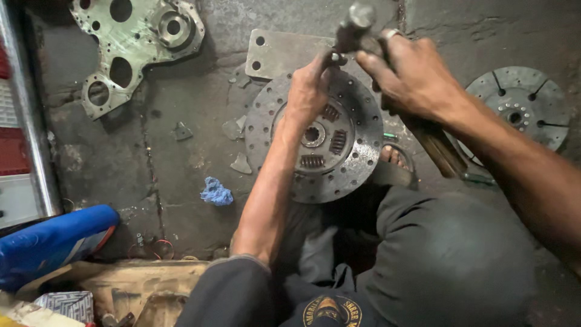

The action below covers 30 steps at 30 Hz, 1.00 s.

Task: The person uses a hammer and punch to remove pins from a clutch pressure plate, then uses a screwdriver to pry and remove a broken piece from the assembly. The person continues to hammer out additional pins and inspect the plate.

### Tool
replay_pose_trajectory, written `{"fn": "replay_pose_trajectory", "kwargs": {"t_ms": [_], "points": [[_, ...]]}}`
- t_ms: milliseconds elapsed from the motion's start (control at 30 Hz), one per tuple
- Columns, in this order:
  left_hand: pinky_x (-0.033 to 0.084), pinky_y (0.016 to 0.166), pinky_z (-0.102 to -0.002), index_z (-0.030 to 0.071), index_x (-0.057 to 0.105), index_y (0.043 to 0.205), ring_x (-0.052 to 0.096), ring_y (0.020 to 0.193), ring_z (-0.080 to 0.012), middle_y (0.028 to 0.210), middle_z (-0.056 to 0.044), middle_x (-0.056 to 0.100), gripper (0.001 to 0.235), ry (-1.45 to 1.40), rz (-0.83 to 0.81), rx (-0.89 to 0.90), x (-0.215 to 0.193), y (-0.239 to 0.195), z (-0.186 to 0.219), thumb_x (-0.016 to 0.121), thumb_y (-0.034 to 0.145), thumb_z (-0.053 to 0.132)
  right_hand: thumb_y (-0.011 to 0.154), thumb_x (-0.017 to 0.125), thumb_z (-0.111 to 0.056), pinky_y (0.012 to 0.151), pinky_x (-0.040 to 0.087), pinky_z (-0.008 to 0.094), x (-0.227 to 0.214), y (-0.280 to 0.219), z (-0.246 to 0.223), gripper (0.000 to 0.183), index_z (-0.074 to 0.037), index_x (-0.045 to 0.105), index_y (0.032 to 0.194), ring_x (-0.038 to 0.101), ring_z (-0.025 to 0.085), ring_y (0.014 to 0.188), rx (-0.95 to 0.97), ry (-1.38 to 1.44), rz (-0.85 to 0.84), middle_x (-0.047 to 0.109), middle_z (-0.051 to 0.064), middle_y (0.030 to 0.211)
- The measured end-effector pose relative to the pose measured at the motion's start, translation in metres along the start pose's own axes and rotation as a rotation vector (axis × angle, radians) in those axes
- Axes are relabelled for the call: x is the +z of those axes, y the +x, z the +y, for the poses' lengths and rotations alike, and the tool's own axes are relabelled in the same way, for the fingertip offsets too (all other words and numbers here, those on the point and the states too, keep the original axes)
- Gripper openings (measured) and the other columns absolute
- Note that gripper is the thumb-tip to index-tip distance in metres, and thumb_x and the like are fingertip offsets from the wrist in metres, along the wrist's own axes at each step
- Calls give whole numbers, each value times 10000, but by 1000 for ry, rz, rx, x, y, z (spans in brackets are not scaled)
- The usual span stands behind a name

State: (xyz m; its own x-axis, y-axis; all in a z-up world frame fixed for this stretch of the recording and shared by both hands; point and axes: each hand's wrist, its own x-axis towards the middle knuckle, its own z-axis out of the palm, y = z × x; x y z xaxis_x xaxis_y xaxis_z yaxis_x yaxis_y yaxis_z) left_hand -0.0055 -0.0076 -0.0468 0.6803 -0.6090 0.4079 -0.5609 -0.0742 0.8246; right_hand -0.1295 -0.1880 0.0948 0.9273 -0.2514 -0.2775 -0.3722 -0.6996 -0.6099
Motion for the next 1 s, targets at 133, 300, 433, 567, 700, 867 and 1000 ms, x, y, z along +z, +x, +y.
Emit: {"fn": "replay_pose_trajectory", "kwargs": {"t_ms": [133,300,433,567,700,867,1000], "points": [[588,767,-430,75,583,1327,751,952,-382,1000,-195,745,359,25,-21,4,1,-2,-3,599,985,-35,1114,532,-387,470,481,436,14,18,-9,444,37,597,995,590,256,506,-187,-53,56,580,138,615],[563,735,-461,67,579,1322,721,922,-427,957,-226,721,365,9,-27,-13,-1,-4,-9,584,971,-29,1107,527,-416,456,488,457,22,18,-7,470,30,597,979,600,289,494,-73,-84,13,599,169,615],[580,719,-441,90,596,1292,754,894,-400,951,-211,735,325,-46,-16,-25,4,-2,-14,590,982,-3,1118,486,-362,402,495,431,26,19,9,414,32,587,1042,605,292,470,-86,-114,53,622,154,655],[549,677,-463,66,601,1293,718,838,-428,867,-241,701,341,25,-45,-122,2,-2,-11,618,956,10,1150,548,-334,458,494,375,31,23,-2,429,72,597,1020,621,281,532,-202,-233,94,626,175,652],[570,716,-449,66,616,1262,711,939,-426,967,-233,715,291,-16,12,22,3,1,-5,627,975,23,1102,496,-308,371,486,403,-3,4,-40,348,32,573,1115,633,293,456,-5,-180,-53,634,174,610],[569,706,-445,86,651,1210,716,927,-425,982,-222,723,237,32,39,-17,10,-5,-18,715,983,102,1180,492,-107,427,441,359,-32,-27,-70,248,134,542,1151,632,243,557,-804,-419,518,696,238,812],[561,711,-458,91,635,1255,710,913,-424,948,-221,720,328,64,-16,-35,12,-2,-21,721,938,81,1140,424,-131,399,457,361,-7,-13,-60,266,110,538,1139,613,257,483,-401,-112,184,643,197,759]]}}
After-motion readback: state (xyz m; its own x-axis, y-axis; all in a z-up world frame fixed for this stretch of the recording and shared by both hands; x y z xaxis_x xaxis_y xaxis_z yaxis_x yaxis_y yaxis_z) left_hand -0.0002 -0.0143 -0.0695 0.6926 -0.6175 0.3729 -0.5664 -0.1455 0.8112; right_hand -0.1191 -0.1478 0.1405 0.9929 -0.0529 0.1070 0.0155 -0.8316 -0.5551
